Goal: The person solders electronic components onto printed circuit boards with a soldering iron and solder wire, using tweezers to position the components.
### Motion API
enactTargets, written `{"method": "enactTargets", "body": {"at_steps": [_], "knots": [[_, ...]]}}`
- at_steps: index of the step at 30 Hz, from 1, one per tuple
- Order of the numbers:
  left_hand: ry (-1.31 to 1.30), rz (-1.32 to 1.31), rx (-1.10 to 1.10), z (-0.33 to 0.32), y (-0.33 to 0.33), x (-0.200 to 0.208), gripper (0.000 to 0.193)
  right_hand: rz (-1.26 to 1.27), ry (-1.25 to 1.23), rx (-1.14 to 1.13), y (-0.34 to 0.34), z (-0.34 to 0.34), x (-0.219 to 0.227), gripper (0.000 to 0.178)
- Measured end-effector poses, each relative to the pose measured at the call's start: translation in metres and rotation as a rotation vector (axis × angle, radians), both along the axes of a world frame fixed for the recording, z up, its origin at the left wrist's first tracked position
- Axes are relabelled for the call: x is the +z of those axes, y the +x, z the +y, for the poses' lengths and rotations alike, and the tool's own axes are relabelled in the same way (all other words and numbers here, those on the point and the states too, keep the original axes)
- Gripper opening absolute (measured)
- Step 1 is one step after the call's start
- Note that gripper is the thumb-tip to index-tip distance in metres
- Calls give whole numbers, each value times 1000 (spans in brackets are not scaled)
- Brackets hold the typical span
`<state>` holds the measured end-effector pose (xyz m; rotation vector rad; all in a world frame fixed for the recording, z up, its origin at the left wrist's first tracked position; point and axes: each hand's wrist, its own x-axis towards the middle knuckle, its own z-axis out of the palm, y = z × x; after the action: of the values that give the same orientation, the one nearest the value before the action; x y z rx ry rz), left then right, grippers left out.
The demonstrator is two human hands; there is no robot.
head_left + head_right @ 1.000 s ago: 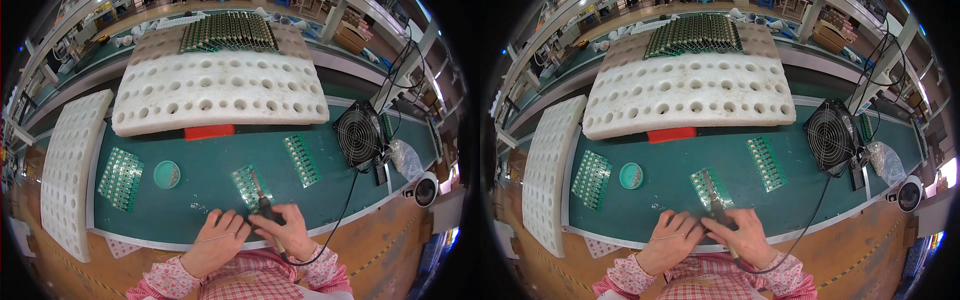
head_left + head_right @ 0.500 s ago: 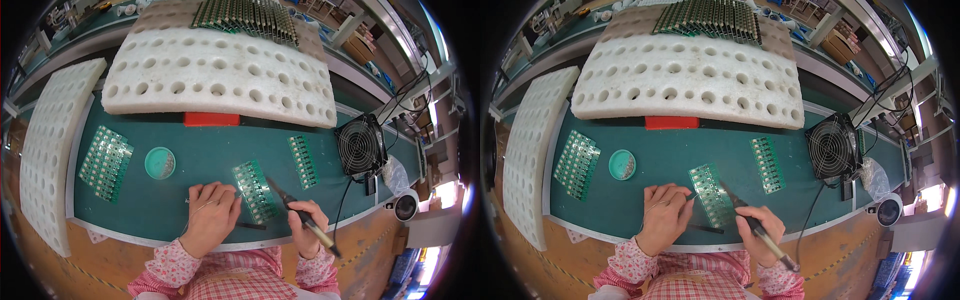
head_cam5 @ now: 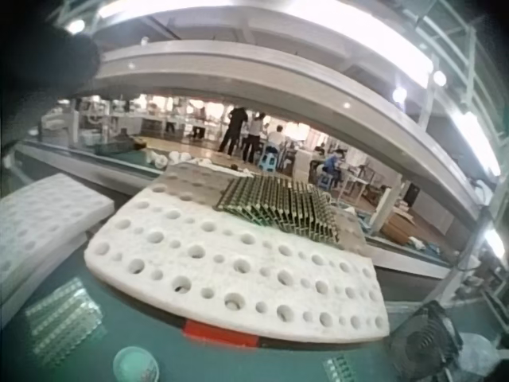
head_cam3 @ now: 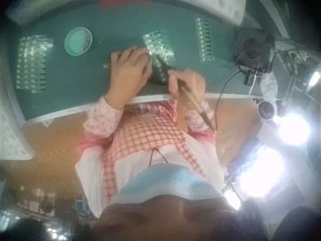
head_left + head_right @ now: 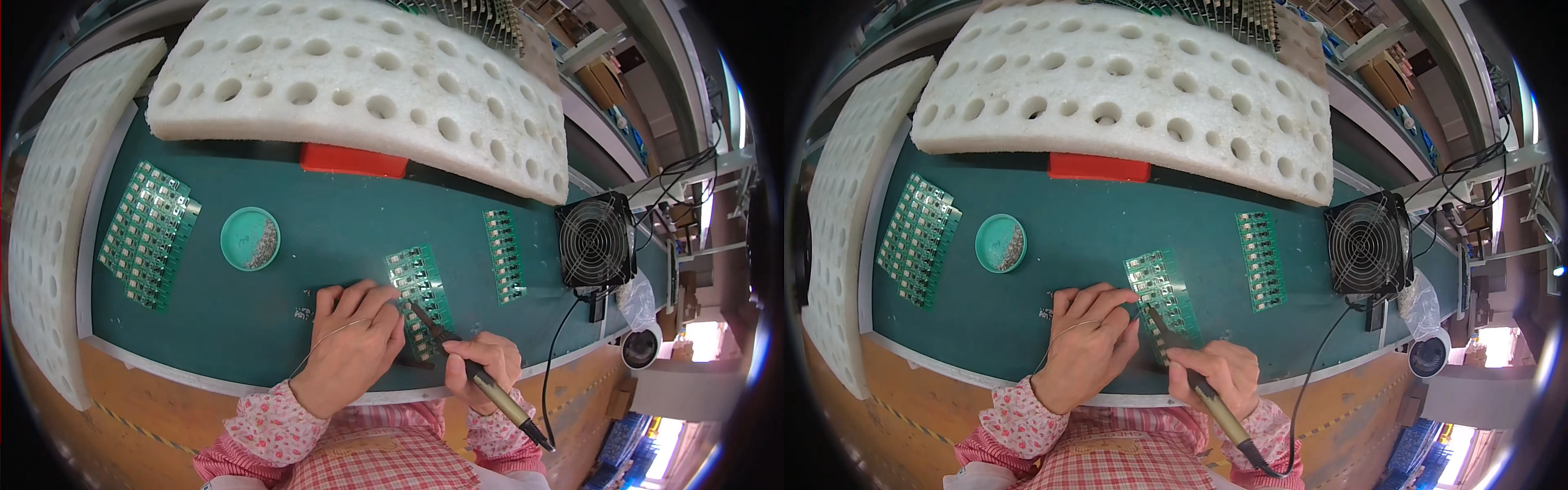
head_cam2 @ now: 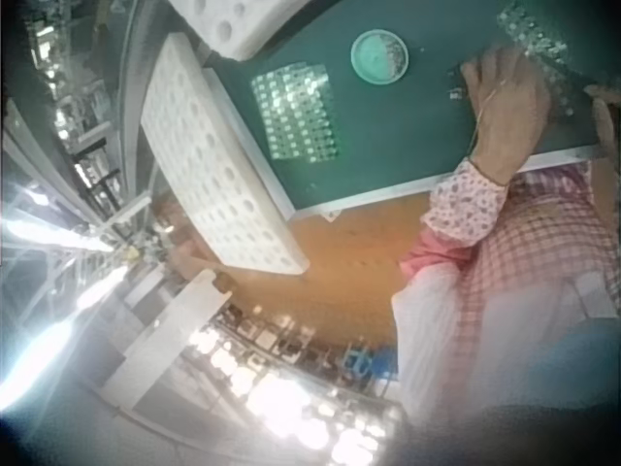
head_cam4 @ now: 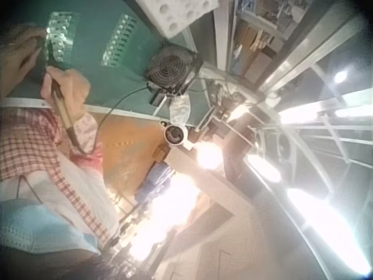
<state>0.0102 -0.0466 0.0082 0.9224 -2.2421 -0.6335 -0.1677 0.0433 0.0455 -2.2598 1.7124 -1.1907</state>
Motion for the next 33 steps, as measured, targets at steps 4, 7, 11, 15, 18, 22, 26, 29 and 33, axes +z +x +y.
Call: {"method": "enactTargets", "body": {"at_steps": [4,7,11,15,18,22,26,29,33], "knots": [[13,-12,-1,1,0,-2,16,7,7,11,3,-3,1,29],[16,-9,-5,2,-1,-2,17,6,27,14,2,-4,1,28],[19,-8,-11,1,-1,-3,18,55,47,16,4,-5,5,28],[19,-18,-10,2,0,-3,19,115,56,19,13,-8,9,26],[21,-15,-12,1,1,-3,18,188,34,16,20,-7,8,25],[49,36,-21,-2,3,-2,16,210,33,20,23,-5,6,24],[49,78,6,-5,7,1,14,68,-8,-52,12,11,4,25],[61,75,-25,-7,8,7,13,122,-29,-188,8,11,-3,34],[152,28,-208,5,20,5,12,139,164,-293,13,4,-22,63]]}}
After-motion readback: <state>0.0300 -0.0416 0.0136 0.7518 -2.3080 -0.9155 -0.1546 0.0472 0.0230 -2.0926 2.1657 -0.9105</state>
